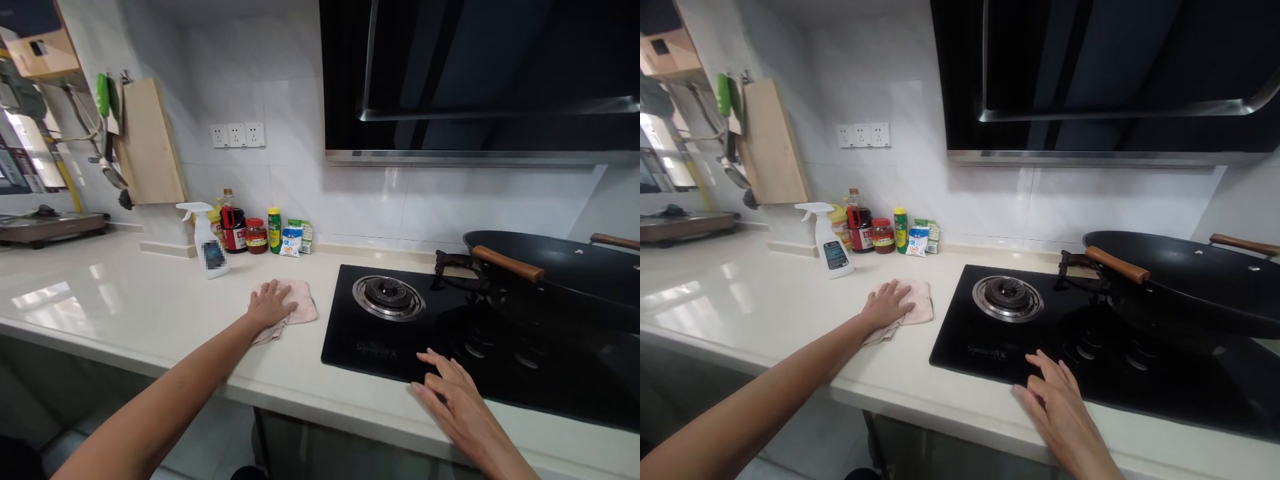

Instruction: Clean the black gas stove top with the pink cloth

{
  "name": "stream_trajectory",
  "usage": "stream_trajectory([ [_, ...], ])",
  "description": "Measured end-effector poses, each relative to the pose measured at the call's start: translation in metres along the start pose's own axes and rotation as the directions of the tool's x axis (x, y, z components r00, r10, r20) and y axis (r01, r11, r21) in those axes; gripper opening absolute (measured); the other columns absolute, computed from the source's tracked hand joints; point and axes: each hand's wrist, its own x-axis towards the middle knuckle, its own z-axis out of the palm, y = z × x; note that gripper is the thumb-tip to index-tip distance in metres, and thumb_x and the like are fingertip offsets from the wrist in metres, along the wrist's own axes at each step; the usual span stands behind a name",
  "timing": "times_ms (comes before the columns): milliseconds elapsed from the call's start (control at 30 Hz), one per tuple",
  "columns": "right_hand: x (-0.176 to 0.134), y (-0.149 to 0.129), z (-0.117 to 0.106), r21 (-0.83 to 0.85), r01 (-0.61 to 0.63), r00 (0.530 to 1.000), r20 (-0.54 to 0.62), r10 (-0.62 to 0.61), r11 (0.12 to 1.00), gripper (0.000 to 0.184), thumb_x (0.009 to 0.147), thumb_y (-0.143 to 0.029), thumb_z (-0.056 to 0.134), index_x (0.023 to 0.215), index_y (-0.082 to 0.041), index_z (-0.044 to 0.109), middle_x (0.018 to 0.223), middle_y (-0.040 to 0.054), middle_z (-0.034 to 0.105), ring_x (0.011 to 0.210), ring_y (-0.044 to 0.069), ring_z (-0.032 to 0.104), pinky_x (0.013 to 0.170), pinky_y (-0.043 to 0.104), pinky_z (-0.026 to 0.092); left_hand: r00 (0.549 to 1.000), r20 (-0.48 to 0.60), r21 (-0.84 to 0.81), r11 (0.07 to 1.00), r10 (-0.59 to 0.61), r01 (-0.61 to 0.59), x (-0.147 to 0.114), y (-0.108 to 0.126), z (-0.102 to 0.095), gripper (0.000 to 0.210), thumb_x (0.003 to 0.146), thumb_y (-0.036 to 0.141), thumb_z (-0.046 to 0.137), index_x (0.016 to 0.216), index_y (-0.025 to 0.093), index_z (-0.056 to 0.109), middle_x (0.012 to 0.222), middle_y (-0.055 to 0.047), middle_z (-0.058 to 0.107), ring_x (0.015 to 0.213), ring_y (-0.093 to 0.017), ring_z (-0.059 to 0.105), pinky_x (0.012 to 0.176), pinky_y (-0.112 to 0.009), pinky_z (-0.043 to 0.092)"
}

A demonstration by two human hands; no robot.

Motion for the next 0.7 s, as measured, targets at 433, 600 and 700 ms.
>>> stream_trajectory([
  [433,0.001,0.001,0.000,0.001,0.038,0.999,-0.004,-0.038,0.999,0.035,0.097,-0.058,0.052,0.084,-0.026,0.061,0.137,0.0053,0.064,0.148,0.034,0.039,0.120,0.069,0.028,1.000,0.017,-0.025,1.000,-0.018,0.019,0.126,0.083,0.010,0.070,0.093,0.073,0.027,0.152,0.041,0.044,0.167,-0.010,0.028,0.149,-0.045,0.024,0.112,-0.070,0.023],
  [600,0.003,-0.005,-0.005,0.059,-0.009,1.000,0.028,0.007,0.998,0.037,0.099,-0.057,0.048,0.082,-0.026,0.059,0.140,0.0056,0.061,0.149,0.032,0.038,0.121,0.070,0.023,0.999,0.031,-0.041,0.999,0.033,-0.032,0.140,0.121,0.015,0.064,0.097,0.065,0.021,0.150,0.041,0.048,0.168,-0.008,0.027,0.150,-0.042,0.023,0.112,-0.068,0.024],
  [700,0.002,-0.005,-0.007,0.112,-0.030,0.999,0.044,0.025,0.993,0.039,0.100,-0.057,0.045,0.082,-0.025,0.058,0.140,0.0065,0.061,0.150,0.031,0.035,0.124,0.067,0.018,0.997,0.036,-0.039,0.997,0.073,-0.072,0.125,0.126,0.015,0.059,0.100,0.058,0.022,0.149,0.039,0.049,0.169,-0.007,0.027,0.152,-0.038,0.022,0.113,-0.067,0.025],
])
